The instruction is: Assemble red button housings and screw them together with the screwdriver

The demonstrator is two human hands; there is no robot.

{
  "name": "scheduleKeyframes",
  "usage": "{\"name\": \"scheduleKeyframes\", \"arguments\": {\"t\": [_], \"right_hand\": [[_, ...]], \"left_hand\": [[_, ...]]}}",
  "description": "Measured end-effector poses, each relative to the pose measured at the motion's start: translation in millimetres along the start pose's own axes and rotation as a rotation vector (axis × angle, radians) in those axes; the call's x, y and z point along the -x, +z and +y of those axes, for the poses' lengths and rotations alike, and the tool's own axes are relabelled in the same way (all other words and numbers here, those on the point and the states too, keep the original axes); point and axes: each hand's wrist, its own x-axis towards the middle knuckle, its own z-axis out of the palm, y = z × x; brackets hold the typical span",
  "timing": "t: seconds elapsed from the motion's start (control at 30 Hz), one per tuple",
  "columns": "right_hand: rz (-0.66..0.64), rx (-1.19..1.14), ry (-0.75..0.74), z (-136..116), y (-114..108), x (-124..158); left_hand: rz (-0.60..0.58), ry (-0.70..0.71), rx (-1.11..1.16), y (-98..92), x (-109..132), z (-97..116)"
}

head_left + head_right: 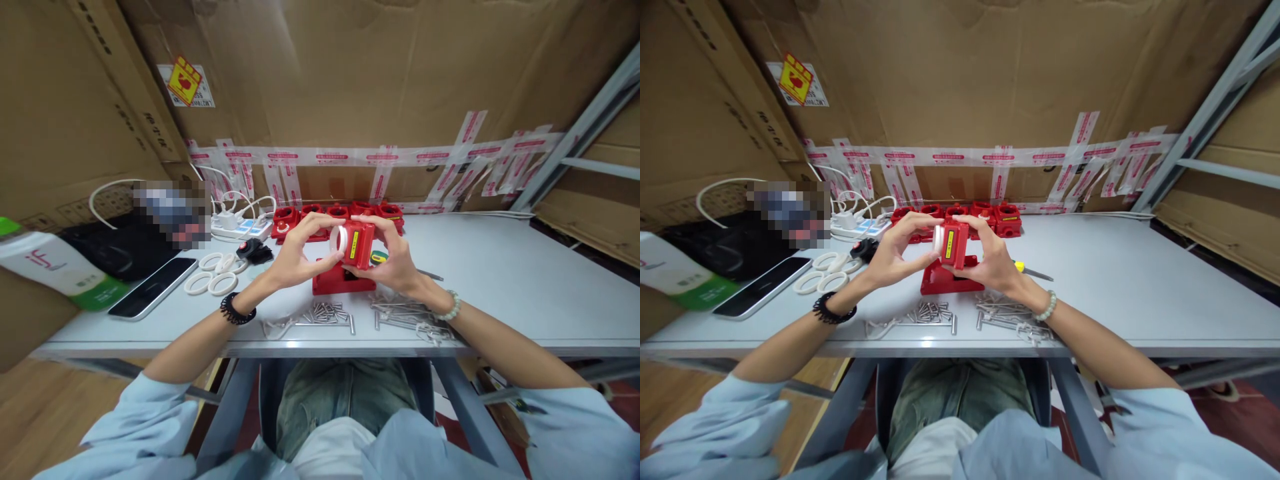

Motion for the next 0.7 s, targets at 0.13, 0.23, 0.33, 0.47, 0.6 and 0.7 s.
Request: {"name": "scheduleKeyframes", "arguments": {"t": [0.13, 0.23, 0.33, 0.47, 0.6, 0.7], "right_hand": [[0.023, -0.024, 0.023, -0.4, -0.7, -0.8], [0.017, -0.038, 0.033, -2.7, -0.8, -1.7], [0.015, -0.036, 0.031, -2.9, -1.1, -1.6], [0.010, -0.067, 0.064, -0.3, -2.0, -1.5], [0.017, -0.095, 0.102, -1.9, -2.0, -3.0], [0.014, -0.073, 0.087, -3.7, -2.1, -3.8]], "left_hand": [[-0.028, 0.051, 0.061, 0.6, 0.1, -2.0], [0.015, -0.050, 0.048, 2.2, 0.7, -3.0], [0.019, -0.021, -0.023, 0.5, -0.1, -1.5], [-0.061, 0.178, -0.089, -4.0, -1.9, 1.5], [-0.041, 0.129, -0.008, -2.7, -0.9, -1.4], [-0.002, -0.011, 0.042, -1.0, 0.3, -4.0]]}}
